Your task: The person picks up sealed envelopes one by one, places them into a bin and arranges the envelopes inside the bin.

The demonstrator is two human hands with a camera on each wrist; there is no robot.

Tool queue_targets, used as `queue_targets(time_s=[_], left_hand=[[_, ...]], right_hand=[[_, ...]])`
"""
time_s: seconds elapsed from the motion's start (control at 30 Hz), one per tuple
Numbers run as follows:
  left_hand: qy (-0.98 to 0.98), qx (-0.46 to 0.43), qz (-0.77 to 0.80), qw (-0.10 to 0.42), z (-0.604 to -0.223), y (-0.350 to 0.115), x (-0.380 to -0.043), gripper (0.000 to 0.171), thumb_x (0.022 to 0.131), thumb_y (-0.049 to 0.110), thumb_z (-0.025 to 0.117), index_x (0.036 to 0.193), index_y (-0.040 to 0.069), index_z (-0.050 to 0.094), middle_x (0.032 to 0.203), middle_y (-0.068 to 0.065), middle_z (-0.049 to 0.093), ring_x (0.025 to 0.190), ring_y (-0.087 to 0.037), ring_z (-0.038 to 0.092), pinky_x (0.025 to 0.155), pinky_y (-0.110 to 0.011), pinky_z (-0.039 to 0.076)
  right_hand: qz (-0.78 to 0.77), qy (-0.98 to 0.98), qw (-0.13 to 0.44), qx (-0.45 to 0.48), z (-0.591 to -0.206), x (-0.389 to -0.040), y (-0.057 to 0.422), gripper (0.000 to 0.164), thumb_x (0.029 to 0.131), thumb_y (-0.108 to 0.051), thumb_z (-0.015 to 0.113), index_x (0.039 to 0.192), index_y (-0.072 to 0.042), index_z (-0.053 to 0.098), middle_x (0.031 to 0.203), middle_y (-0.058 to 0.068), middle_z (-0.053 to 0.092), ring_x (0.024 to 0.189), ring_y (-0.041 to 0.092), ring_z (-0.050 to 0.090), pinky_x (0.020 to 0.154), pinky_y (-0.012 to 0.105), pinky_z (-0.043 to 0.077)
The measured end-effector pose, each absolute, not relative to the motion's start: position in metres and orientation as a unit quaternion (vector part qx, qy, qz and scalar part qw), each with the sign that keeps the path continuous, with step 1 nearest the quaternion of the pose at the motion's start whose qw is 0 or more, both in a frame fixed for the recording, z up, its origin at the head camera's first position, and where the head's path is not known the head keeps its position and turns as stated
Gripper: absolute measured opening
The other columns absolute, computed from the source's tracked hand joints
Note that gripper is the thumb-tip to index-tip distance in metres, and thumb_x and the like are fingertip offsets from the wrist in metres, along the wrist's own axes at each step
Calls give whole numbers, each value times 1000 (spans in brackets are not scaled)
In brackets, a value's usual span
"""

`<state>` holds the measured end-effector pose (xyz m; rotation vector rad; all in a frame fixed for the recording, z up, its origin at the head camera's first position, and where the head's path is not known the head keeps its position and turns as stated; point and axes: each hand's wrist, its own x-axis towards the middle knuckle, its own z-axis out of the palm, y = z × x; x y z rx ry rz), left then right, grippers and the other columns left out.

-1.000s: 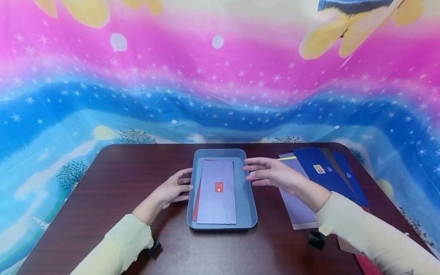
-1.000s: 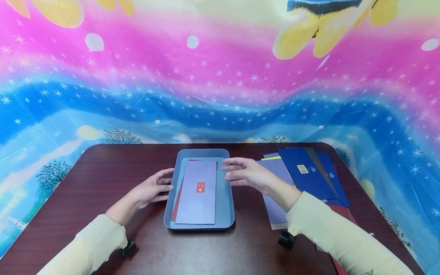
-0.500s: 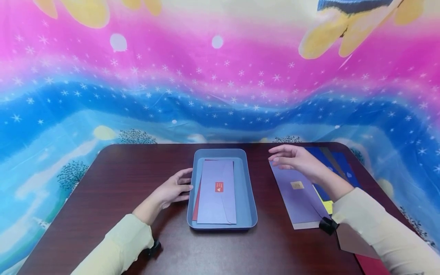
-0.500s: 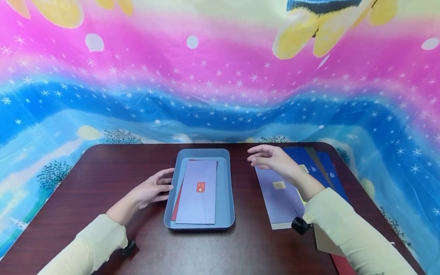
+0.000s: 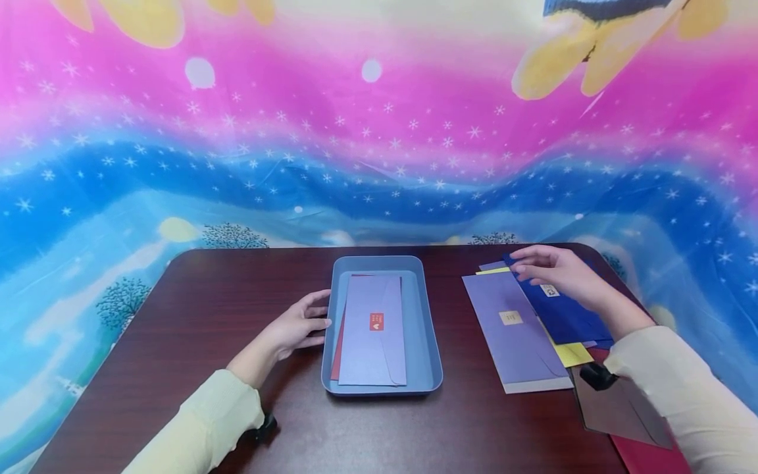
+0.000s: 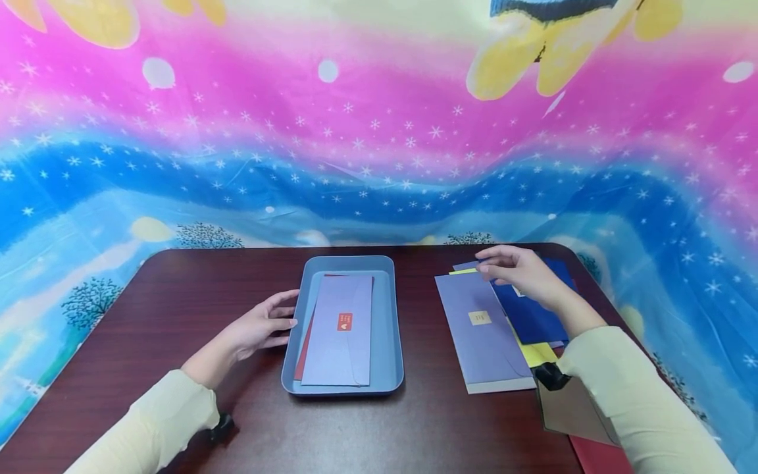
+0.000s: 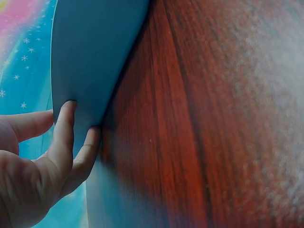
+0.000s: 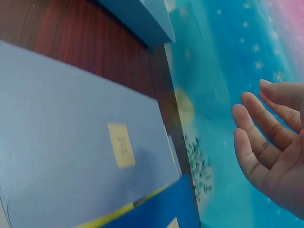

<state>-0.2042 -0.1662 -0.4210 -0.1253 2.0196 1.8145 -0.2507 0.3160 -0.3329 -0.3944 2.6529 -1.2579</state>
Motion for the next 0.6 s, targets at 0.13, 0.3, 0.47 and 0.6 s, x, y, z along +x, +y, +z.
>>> queue_targets(time_s=[0.13, 0.3, 0.47, 0.6], left_hand=[[728, -43, 652, 210, -422, -167, -205, 64, 105, -2, 53, 161, 14, 28, 155, -29, 37, 121, -35, 59, 95, -48, 54], [726, -44, 654, 208, -422, -167, -205, 64, 105, -2, 52, 161, 14, 28, 155, -29, 37, 121, -35, 59, 94, -48, 55], [724, -44, 656, 208, -422, -167, -205, 64, 105, -2, 52, 161, 15, 28, 155, -28, 38, 121, -35, 59, 94, -47, 55], [723, -41, 657, 211, -422, -167, -205, 64, 105, -2, 52, 162, 14, 28, 155, -28, 38, 122, -36, 58, 94, -47, 55]], right_hand=[[-407, 901, 83, -121, -335, -250, 327, 48, 106, -27, 60, 144, 0, 52, 135, 27, 61, 101, 7, 67, 84, 25, 55], [-381, 913, 92, -111, -344, -250, 336, 49, 107, -26, 59, 143, 6, 51, 129, 29, 63, 103, 19, 69, 86, 38, 57], [-343, 924, 131, -106, -363, -247, 339, 48, 106, -22, 61, 139, 11, 51, 114, 25, 68, 98, 37, 68, 85, 51, 58], [-327, 923, 181, -91, -373, -244, 340, 49, 103, -19, 64, 138, 13, 51, 108, 17, 69, 94, 29, 66, 83, 50, 58]])
